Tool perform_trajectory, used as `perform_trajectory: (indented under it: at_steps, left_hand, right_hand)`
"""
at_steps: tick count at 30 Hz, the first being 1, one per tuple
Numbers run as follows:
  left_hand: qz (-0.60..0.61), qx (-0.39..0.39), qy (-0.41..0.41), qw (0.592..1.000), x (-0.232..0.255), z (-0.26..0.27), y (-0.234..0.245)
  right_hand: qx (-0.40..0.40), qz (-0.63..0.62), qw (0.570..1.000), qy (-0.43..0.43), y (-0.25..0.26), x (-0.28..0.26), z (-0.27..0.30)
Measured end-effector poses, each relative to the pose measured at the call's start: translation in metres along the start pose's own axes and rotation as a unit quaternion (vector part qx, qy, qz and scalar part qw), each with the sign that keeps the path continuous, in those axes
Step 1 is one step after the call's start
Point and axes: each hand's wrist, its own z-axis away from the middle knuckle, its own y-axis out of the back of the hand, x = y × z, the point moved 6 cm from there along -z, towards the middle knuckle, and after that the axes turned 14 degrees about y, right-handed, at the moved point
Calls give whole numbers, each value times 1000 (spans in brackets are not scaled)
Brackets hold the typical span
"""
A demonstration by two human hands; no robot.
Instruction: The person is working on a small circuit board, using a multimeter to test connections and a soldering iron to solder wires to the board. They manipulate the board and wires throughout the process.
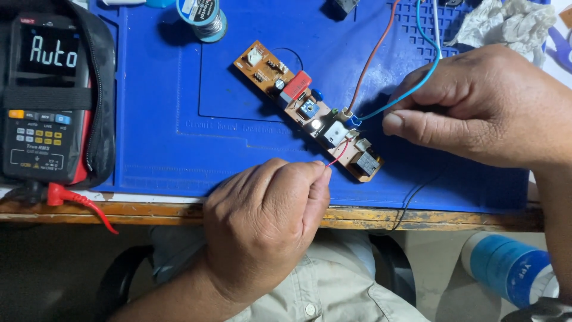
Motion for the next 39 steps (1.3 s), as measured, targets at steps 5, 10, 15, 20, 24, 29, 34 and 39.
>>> perform_trajectory:
  at_steps: [5,10,15,20,24,29,34,39]
  left_hand:
    - [21,-4,-3,1000,0,-1,2]
    - [35,-15,-4,999,0,-2,3]
    - [25,-15,2,1000,1,-2,1]
    - [20,-18,-2,1000,1,-3,2]
    - [13,-18,-4,1000,1,-2,1]
    - [19,-15,3,1000,1,-2,1]
    - [21,-17,2,1000,1,-2,1]
    - [14,-15,2,1000,1,-2,0]
  right_hand:
    - [-21,-1,999,-24,3,13,10]
    - [-47,-33,998,10,5,10,7]
    - [-59,-44,997,8,4,9,8]
    - [-69,-43,997,-1,4,10,8]
    - [-84,-48,995,11,4,9,6]
    - [-77,-26,996,23,4,5,5]
    - [-80,-18,996,18,3,7,6]
    - [-92,-14,995,25,2,5,3]
